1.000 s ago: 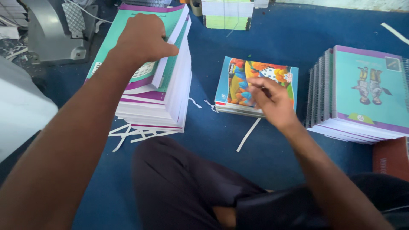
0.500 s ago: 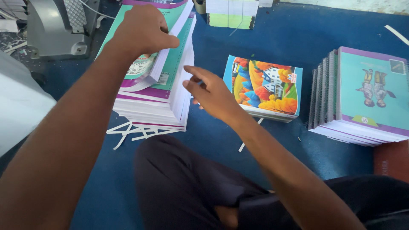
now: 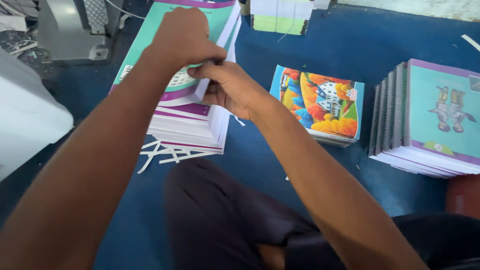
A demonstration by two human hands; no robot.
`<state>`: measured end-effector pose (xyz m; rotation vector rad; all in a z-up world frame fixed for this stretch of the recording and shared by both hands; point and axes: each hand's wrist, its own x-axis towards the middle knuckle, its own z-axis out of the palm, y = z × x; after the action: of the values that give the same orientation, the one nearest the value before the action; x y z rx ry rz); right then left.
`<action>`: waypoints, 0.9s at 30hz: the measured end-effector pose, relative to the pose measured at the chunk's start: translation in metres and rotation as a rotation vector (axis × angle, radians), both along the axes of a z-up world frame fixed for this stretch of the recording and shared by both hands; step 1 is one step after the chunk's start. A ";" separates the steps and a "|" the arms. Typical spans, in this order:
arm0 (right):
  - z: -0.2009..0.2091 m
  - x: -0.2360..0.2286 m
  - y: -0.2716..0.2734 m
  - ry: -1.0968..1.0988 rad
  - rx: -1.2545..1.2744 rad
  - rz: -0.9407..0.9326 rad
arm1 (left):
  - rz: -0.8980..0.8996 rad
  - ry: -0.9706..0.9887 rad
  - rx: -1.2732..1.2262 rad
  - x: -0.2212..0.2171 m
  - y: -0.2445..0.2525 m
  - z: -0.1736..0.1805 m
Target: The person sits on the floor and binds spiral notebooks by hand. They insert a plastic spiral coil into the punched holes of a notebook, then close the coil ends to secure it. They repeat this process for multiple notebooks, stacking the finished ones to the side.
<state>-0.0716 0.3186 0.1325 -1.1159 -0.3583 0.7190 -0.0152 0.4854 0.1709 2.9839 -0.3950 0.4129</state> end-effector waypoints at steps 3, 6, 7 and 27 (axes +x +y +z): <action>-0.002 0.001 0.003 0.066 -0.013 -0.042 | -0.001 -0.007 -0.049 0.002 0.003 -0.005; -0.003 -0.001 0.006 0.086 -0.040 -0.094 | 0.070 0.107 -0.152 0.002 0.012 -0.010; -0.002 -0.001 0.007 0.081 -0.051 -0.113 | 0.101 0.159 -0.186 0.002 0.015 -0.010; 0.010 -0.036 -0.010 -0.279 -0.414 -0.256 | 0.307 0.161 0.010 -0.008 -0.044 0.000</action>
<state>-0.1072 0.3085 0.1430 -1.6299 -0.2997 0.4170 -0.0233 0.4415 0.1711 3.0630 0.0785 0.1910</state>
